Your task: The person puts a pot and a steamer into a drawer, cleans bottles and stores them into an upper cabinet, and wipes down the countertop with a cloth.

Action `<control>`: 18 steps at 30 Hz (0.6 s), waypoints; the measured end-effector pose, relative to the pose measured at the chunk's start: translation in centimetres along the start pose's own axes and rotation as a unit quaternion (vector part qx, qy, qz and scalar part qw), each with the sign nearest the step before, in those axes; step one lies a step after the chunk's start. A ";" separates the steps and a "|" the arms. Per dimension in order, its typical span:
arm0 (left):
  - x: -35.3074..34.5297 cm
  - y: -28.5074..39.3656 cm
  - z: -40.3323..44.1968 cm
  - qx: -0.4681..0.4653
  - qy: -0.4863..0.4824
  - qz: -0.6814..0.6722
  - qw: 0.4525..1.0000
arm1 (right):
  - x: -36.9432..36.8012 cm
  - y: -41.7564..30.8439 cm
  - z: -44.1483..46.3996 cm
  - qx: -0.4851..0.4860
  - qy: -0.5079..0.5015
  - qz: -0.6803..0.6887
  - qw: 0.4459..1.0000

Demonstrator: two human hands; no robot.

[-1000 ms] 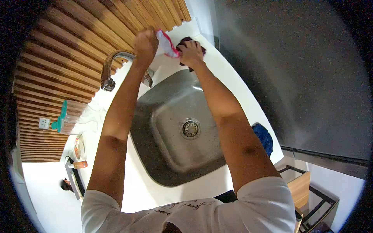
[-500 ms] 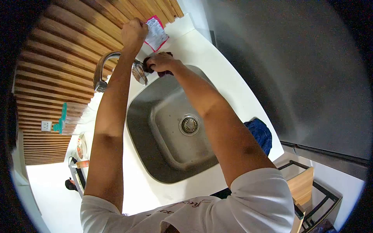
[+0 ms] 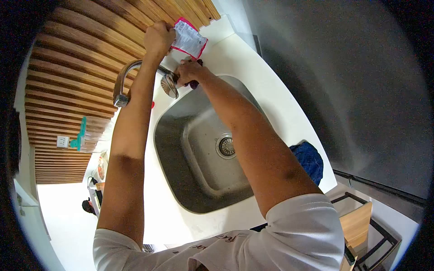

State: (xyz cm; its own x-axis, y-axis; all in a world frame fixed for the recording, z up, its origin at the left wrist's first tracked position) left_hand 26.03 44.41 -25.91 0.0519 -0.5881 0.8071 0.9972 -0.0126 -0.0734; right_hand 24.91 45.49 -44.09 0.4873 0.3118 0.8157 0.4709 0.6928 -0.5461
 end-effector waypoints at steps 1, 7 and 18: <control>-0.4 -0.1 0.1 0.007 -0.027 -0.001 1.000 | -0.3 0.2 0.0 0.013 0.005 0.048 0.999; -3.2 -2.3 0.8 0.015 -0.029 0.015 0.999 | -0.5 0.4 -1.1 0.062 0.053 -0.004 0.997; -7.5 -5.1 0.4 0.102 -0.212 -0.072 0.969 | 0.0 -2.0 -7.8 0.155 0.095 0.075 0.980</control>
State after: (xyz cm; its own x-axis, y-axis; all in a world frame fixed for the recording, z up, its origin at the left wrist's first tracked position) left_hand 20.61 49.21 -31.38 -0.1139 -0.2058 0.9719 0.9835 0.1151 0.1397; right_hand 29.76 39.02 -44.46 0.6756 0.3197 0.6643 0.1506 0.8222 -0.5488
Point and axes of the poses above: each hand's wrist, its own z-axis towards the middle knuckle, its own x-axis out of the back of the hand, y = z × x, the point moved 6 cm from there along z, towards the middle knuckle, and after that the axes turned 6 degrees about z, right-handed, at the moved point
